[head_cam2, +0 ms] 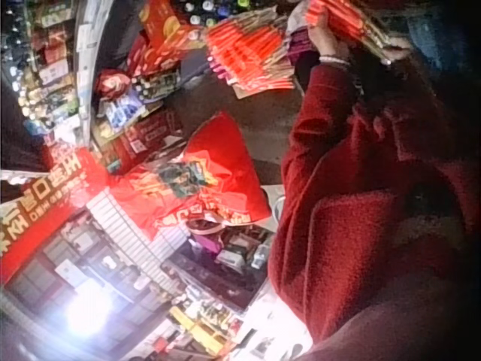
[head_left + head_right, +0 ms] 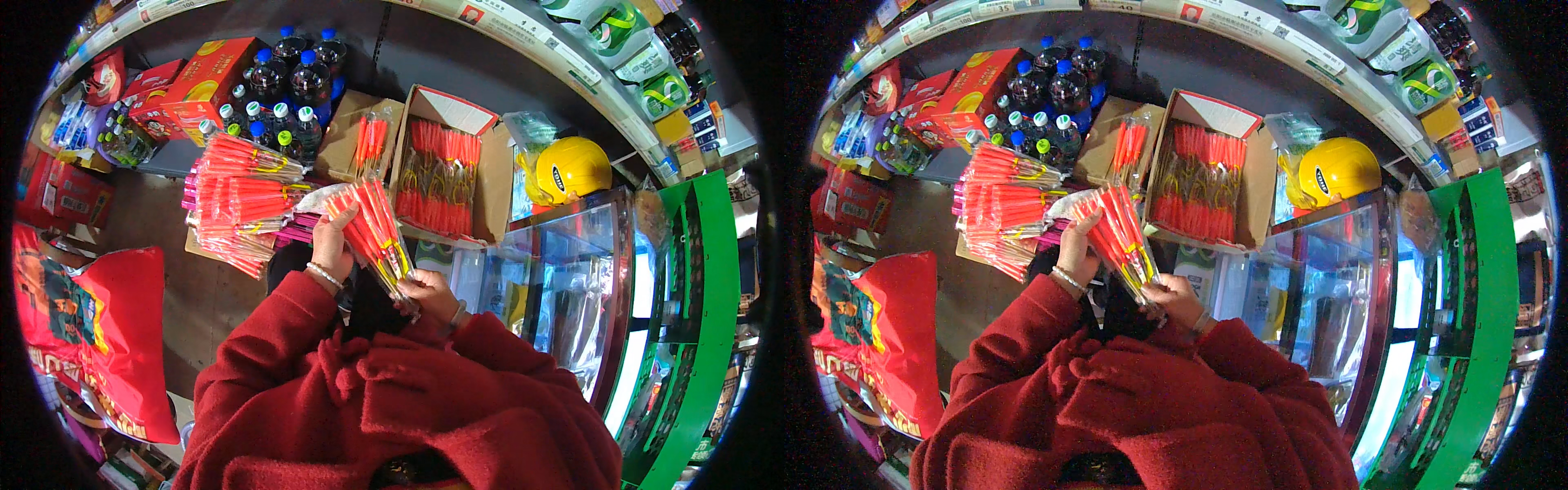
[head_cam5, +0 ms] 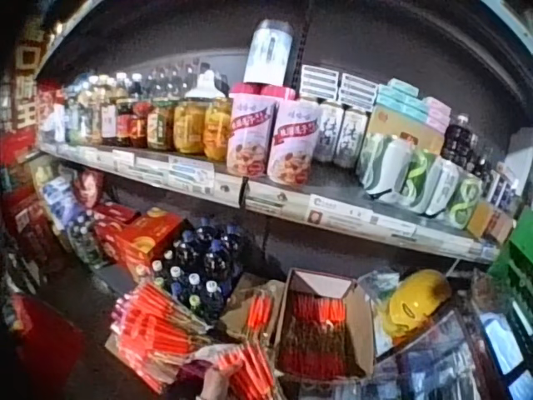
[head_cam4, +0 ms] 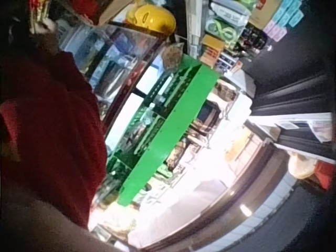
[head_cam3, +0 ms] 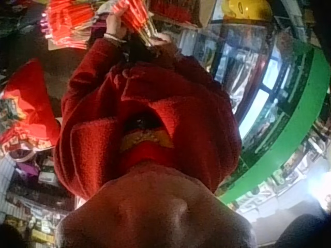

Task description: The person repeatedly wipes bundles of red incense sticks with a white cloth, handling them one at a time and placing them back into a cardboard box. The person also wipes the box interior and continues the cycle of picking, wiping, and returning the bundles.

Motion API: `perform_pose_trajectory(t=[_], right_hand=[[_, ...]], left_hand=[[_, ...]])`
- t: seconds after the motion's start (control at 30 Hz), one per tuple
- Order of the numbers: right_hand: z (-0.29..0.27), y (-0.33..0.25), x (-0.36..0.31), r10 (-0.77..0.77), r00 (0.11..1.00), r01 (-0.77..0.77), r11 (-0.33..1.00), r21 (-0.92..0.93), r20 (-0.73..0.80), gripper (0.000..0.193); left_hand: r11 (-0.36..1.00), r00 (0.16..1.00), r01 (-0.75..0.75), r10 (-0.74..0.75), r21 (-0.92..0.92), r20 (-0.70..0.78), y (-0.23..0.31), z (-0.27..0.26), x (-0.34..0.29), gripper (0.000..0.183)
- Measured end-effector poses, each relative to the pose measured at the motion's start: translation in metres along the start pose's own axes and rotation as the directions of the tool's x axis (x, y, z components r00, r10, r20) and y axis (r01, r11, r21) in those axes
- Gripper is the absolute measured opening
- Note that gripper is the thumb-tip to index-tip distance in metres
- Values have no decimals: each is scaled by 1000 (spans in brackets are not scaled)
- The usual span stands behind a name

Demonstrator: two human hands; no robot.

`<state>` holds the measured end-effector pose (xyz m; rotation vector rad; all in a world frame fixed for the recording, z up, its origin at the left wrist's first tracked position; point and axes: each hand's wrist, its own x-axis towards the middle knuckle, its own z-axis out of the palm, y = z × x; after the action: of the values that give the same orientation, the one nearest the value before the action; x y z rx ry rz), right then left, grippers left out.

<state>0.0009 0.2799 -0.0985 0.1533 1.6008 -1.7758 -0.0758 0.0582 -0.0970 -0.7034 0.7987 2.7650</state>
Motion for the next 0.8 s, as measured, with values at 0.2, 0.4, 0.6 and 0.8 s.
perform_pose_trajectory(t=[0.2, 0.4, 0.6, 0.8], right_hand=[[8, -13, -6, -25, 1000, 25, 999, 28, -8, 25], [9, -4, -6, 59, 996, -64, 995, 76, 71, 25], [-5, -7, -6, 71, 986, -86, 992, 91, 148, 25], [13, -19, -19, 135, 980, -161, 970, 185, 146, 25]], left_hand=[[998, 984, -60, 61, -13, 166, 1, 7, -6, 28], [994, 984, -82, 71, 68, 161, -1, 2, -7, 26], [996, 980, -46, 31, 77, 195, 0, 8, -4, 26], [992, 986, -70, 53, 102, 158, -5, 11, -5, 29]])
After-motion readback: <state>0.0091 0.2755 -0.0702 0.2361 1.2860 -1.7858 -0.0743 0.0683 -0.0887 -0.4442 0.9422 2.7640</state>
